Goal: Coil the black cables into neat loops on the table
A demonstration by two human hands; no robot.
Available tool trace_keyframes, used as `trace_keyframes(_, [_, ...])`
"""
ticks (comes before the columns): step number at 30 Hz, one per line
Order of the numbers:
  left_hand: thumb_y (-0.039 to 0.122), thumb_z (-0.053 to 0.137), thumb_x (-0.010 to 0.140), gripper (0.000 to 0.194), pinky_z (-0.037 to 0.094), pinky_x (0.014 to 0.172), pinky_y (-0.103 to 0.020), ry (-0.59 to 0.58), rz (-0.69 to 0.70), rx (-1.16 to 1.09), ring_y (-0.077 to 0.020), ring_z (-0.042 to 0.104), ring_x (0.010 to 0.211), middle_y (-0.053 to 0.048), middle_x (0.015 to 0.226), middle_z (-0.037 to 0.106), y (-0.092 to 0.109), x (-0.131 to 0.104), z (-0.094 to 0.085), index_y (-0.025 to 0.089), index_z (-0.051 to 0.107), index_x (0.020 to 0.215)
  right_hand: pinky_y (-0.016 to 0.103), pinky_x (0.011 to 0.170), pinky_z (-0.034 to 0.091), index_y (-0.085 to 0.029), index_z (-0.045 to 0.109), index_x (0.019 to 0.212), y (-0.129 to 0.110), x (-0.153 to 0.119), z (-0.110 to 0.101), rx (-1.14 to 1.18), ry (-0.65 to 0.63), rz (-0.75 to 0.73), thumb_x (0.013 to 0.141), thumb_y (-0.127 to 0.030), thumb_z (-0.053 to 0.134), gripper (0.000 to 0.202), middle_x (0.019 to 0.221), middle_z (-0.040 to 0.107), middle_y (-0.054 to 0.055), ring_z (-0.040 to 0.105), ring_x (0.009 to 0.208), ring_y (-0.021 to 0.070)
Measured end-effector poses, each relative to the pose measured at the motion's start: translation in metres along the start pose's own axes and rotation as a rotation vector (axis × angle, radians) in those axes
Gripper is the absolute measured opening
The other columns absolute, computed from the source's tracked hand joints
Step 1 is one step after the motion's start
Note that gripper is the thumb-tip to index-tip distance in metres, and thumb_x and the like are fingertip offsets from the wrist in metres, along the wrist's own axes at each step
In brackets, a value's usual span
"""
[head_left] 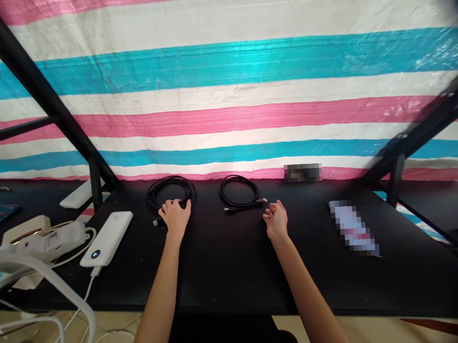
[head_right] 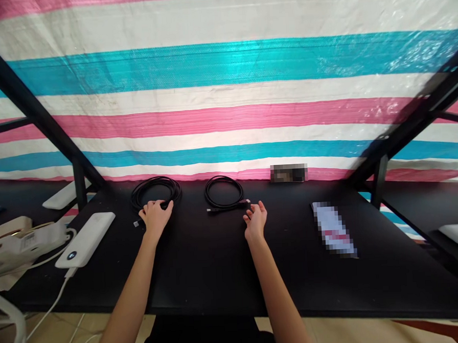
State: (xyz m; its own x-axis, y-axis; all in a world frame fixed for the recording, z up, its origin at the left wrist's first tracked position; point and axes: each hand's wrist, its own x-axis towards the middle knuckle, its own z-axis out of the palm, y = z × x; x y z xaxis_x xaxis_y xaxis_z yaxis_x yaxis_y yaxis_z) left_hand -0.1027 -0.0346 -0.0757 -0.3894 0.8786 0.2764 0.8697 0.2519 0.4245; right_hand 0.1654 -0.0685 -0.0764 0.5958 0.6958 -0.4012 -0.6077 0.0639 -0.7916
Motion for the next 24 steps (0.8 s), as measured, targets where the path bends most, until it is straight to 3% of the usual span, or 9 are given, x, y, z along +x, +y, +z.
trace_keyframes(13, [0.035,0.051,0.082,0.021,0.028,0.091,-0.048,0.075,0.011,-0.064,-0.0291,0.052,0.098,-0.011,0.095,0.062,-0.001,0.000,0.001,0.018,0.061,0.086,0.014,0.035,0.028,-0.022,0.048,0.088,0.000,-0.012,0.008,0.019,-0.098,0.028,0.064,-0.015,0.052,0.025,0.056,0.043,-0.010,0.038,0.040,0.0032])
trace_keyframes(18, [0.034,0.045,0.087,0.023,0.026,0.092,-0.049,0.219,0.023,-0.135,-0.0279,0.052,0.097,-0.010,0.095,0.062,0.006,0.000,-0.004,0.018,0.057,0.095,0.013,0.035,0.025,-0.021,0.048,0.081,0.000,-0.014,0.008,-0.004,-0.174,0.046,0.061,-0.015,0.053,0.021,0.053,0.039,-0.011,0.034,0.039,0.0027])
trace_keyframes(24, [0.033,0.035,0.091,0.027,0.038,0.080,-0.033,0.469,0.108,-0.321,-0.0193,0.055,0.080,-0.009,0.084,0.058,0.007,0.001,-0.017,0.016,0.055,0.091,0.013,0.034,0.024,-0.020,0.047,0.075,0.002,-0.017,0.011,-0.079,-0.287,0.082,0.059,-0.019,0.058,0.019,0.052,0.038,-0.011,0.032,0.038,0.0026])
